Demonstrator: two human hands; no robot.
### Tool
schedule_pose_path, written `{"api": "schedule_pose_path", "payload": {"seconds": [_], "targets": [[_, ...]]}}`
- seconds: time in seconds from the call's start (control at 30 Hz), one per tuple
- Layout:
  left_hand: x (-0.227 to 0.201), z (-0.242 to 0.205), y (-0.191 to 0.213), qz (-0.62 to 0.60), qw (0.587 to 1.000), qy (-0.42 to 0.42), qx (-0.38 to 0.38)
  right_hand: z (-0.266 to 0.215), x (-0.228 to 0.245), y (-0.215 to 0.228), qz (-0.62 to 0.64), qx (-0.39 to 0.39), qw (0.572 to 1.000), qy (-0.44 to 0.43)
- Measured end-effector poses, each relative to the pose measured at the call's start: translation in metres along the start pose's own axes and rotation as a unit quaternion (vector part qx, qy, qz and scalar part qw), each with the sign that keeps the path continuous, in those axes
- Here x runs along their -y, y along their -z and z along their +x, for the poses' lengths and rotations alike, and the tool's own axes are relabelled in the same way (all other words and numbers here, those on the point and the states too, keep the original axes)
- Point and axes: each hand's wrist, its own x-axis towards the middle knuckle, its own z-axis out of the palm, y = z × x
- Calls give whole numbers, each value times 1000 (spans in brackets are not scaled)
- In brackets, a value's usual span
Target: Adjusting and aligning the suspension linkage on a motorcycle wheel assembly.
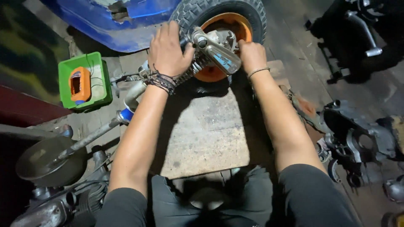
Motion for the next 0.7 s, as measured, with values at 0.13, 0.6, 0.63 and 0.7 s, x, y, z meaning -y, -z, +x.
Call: {"api": "schedule_pose_path", "payload": {"seconds": [0.13,0.6,0.63,0.7], "targets": [[1,1,0,-12,1000,22,1,20,-29,41,98,48,993,-39],[-4,0,5,-21,1000,5,1,25,20,57,185,-143,969,-77],[-5,0,4,-22,1000,4,3,21,14,56,185,-142,969,-79],[-3,0,4,-23,1000,5,-3,17,7,54,82,-50,988,-123]]}}
